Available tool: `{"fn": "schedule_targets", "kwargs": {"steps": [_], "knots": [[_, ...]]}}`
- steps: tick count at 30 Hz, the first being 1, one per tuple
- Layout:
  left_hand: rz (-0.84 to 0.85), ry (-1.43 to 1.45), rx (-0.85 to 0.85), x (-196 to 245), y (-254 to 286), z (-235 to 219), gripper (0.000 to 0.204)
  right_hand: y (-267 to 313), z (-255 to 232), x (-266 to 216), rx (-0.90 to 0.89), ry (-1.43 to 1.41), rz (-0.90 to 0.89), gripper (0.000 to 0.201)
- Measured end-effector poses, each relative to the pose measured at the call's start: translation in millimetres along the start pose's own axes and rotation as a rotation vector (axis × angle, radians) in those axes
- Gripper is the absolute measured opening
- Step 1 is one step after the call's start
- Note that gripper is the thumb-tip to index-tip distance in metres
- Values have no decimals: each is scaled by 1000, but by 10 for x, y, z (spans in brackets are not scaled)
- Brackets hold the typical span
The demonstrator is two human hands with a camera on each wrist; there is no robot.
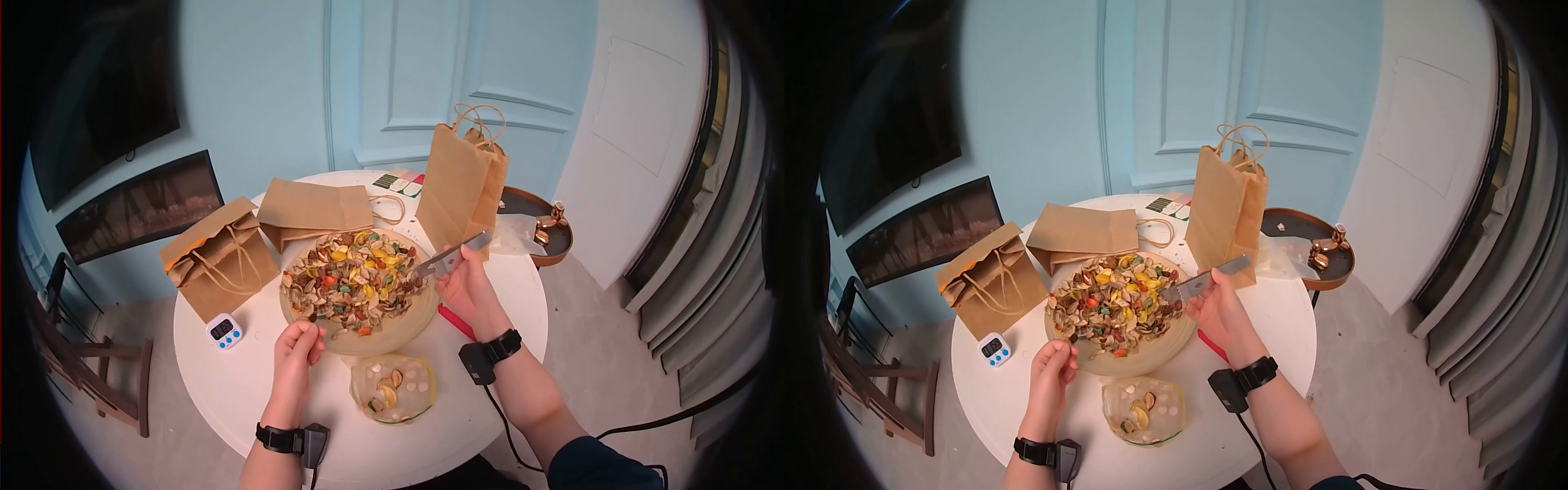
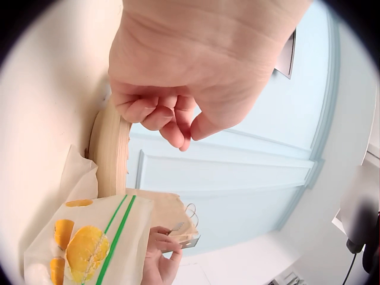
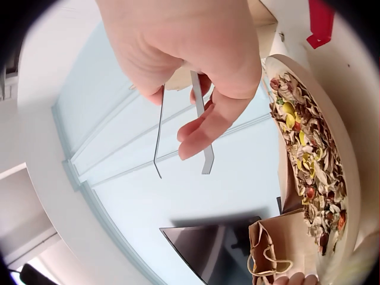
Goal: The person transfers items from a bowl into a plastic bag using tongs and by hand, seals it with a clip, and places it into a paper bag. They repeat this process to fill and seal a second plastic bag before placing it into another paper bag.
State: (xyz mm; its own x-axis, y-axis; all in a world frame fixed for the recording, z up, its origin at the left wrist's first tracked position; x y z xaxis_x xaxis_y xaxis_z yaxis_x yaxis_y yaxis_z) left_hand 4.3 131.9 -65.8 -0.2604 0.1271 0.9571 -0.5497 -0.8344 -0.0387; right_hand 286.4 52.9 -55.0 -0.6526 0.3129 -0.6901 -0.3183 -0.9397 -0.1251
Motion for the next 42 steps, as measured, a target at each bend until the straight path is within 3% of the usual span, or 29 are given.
{"fn": "schedule_targets", "kwargs": {"steps": [5,8,10,13,15,20,23,30,32,36,38,39,41,42], "knots": [[0,-13,37,-32,2,-22,20,193,122,27,180,-66,43,33],[83,22,92,39,-10,-102,20,170,199,0,106,-96,-40,28],[100,48,114,38,-44,-193,20,153,154,-78,82,-4,-206,23],[121,79,152,70,-51,-259,21,143,122,-163,47,158,-276,19],[138,65,180,81,-61,-307,21,166,111,-171,123,204,-243,19],[114,100,203,54,-76,-349,21,119,-241,-65,251,59,-101,48],[128,99,207,57,-82,-377,21,122,-325,-85,225,10,-125,54],[115,118,198,32,-95,-380,20,113,-110,-3,123,-357,1,55],[108,116,199,30,-98,-382,20,150,96,26,215,-533,46,52],[105,118,212,22,-110,-412,20,137,12,22,262,-501,-23,48],[101,125,259,30,-96,-400,20,129,-73,-127,179,-8,-168,44],[95,123,257,19,-99,-400,20,122,-126,-132,184,-9,-167,44],[103,114,246,10,-116,-405,20,151,-84,-355,215,515,-351,36],[99,116,241,-8,-121,-415,20,166,-64,-346,221,519,-353,36]]}}
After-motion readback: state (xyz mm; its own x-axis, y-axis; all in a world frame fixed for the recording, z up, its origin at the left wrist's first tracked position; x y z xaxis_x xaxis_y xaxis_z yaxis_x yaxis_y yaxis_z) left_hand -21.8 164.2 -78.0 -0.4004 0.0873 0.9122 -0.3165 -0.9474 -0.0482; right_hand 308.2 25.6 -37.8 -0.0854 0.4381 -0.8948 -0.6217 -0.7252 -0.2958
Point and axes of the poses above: each hand's wrist, its own y-axis away from the middle knuckle, its own z-axis out of the palm, x = y × z, the point moved 8 cm from there along -y, towards the middle knuckle, and after that the axes turned 1 degree about -z, right-handed, at the moved point
